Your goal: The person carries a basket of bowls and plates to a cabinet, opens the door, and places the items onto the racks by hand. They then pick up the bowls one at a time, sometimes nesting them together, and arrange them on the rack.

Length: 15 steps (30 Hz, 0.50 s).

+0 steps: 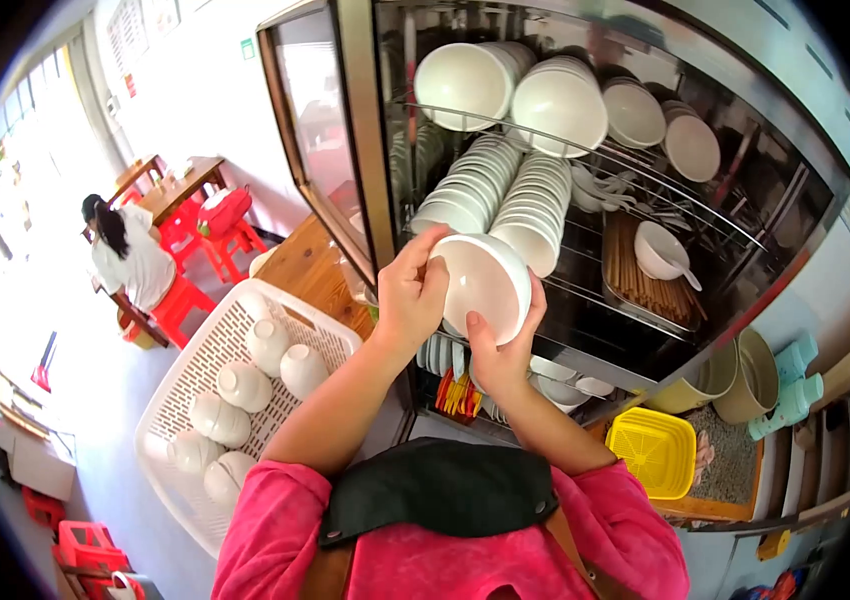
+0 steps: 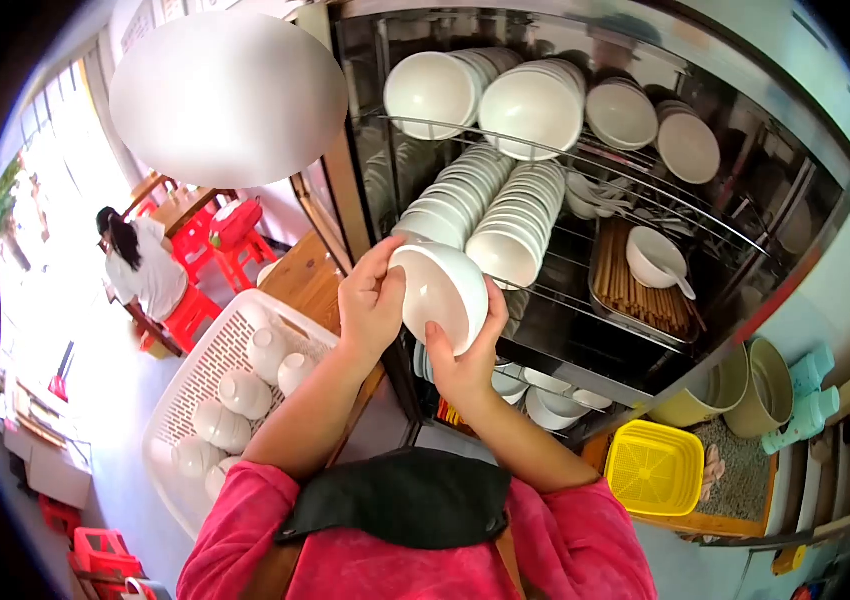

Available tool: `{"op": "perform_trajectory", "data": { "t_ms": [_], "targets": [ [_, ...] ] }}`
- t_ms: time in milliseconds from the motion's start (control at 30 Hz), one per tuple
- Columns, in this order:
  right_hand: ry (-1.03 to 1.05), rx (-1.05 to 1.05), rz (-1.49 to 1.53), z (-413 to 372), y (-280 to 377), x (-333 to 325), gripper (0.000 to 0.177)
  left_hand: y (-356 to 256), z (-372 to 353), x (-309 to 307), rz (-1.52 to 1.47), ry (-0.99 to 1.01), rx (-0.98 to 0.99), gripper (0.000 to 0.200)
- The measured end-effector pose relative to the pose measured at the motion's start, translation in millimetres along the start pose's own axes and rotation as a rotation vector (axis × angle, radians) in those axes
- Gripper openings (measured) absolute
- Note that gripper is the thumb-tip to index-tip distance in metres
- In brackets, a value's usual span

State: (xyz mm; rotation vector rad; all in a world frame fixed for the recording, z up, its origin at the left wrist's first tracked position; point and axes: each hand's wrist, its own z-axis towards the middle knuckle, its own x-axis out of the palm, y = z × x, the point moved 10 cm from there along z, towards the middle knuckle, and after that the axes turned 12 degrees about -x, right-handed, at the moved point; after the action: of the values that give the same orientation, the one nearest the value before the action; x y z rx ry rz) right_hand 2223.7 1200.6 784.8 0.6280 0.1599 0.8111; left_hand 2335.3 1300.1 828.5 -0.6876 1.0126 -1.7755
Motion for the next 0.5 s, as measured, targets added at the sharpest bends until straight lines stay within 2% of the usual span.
{"op": "perform_trajectory", "data": {
  "t_ms": [67,133,200,267,500],
  "targets": [
    [0.015,0.006,0.022,-6,-1,12,0.073,1,-2,-14,0.010,-0.046,0.002,0.025],
    [0.004,0.028,0.064,-11,-3,20,0.075,13,-2,-19,0.046,0.005,-0.128,0.022],
    [0.023,0.060,0.099,-12,-4,29,0.076,15,-1,-32,0.093,-0.053,-0.101,0.024],
    [0.051,0.033,0.066,-12,-2,35,0.076,13,-1,-37,0.067,-0.024,-0.061,0.027],
    [0.083,0.065,0.098,-16,-13,51,0.076,34,0,-52,-0.019,-0.056,-0.121,0.030]
  ]
}}
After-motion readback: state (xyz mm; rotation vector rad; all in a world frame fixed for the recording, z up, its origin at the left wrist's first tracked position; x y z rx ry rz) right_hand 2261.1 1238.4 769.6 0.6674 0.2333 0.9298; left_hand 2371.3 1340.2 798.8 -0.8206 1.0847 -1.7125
